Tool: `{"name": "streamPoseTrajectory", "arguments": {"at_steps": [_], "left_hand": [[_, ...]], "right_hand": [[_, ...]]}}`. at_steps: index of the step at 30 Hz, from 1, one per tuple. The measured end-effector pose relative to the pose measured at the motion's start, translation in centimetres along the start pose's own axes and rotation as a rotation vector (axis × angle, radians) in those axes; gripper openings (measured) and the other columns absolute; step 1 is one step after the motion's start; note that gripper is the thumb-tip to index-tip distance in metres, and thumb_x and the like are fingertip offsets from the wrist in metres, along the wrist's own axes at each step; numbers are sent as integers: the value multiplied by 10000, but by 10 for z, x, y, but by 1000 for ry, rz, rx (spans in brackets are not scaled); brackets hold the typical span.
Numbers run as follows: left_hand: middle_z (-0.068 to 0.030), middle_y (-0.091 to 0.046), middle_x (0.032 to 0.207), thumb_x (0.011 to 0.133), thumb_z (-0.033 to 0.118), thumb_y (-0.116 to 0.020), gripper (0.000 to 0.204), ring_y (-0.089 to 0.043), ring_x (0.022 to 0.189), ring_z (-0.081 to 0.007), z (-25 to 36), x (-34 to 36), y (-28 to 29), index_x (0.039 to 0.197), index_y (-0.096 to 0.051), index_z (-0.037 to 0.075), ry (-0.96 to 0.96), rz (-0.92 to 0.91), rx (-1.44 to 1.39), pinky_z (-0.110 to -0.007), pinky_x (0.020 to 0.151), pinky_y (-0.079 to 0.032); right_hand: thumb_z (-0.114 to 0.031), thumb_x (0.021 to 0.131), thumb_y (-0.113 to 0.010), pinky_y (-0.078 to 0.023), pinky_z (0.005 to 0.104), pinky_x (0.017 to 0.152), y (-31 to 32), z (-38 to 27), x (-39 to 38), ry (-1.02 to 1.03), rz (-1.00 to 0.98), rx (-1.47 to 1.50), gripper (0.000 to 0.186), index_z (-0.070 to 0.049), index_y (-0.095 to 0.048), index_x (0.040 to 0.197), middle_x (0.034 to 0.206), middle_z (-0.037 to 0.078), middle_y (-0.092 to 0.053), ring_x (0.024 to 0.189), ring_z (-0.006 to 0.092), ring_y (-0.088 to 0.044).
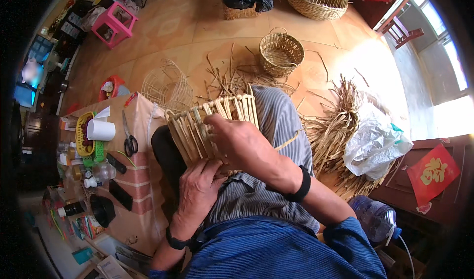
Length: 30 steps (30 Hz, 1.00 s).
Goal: The person is weaving a bamboo basket using thin wooden strips.
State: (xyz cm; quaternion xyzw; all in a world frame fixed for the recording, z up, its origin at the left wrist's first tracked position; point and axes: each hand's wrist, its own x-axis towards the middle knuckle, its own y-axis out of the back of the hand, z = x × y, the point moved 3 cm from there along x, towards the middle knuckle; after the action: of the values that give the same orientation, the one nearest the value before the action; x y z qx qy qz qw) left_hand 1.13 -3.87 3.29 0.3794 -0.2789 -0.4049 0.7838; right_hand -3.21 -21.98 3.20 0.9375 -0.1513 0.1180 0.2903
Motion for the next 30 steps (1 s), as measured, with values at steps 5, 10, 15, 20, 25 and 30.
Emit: {"name": "streamPoseTrajectory", "arguments": {"at_steps": [5,10,15,20,25,30], "left_hand": [[-157,-701,990,791,36,-896,380,-716,939,-403,1,5,4,1107,-684,39,10,-47,-13,-506,838,-575],[-164,-723,1008,775,51,-917,444,-721,963,-407,-4,9,-6,1150,-679,40,-16,-93,8,-499,843,-573],[-184,-759,1091,774,29,-920,505,-729,1012,-414,-4,21,13,1212,-669,44,-92,-219,-7,-488,868,-577],[-188,-765,1075,786,-19,-884,513,-742,997,-429,-4,18,5,1244,-663,51,-73,-203,-14,-497,844,-593],[-172,-780,1086,777,25,-916,547,-758,1000,-393,-9,16,10,1275,-691,55,-107,-221,20,-470,868,-603],[-123,-801,1116,759,57,-944,606,-770,1016,-330,0,19,27,1316,-707,57,-214,-107,49,-459,960,-596]], "right_hand": [[-46,1086,-712,-566,265,703,38,34,-58,-624,47,783,130,-32,-696,1215,869,0,-741,823,91,-711],[-173,1048,-815,-477,217,628,38,58,-123,-745,-291,858,251,-49,-704,1236,881,13,-757,729,50,-636],[-313,1115,-726,-466,239,642,47,47,-100,-474,-279,343,256,-68,-779,1064,816,-24,-713,739,38,-576],[-273,1182,-602,-363,219,469,65,92,-125,-686,91,984,330,-65,-756,978,705,-32,-654,492,34,-463],[-422,1125,-691,-409,306,544,55,65,-126,-738,-268,287,422,-17,-789,1058,664,-25,-587,620,83,-513],[-416,1213,-481,-316,231,397,67,92,-155,-878,17,761,515,-25,-747,1008,623,2,-646,421,44,-444]]}}
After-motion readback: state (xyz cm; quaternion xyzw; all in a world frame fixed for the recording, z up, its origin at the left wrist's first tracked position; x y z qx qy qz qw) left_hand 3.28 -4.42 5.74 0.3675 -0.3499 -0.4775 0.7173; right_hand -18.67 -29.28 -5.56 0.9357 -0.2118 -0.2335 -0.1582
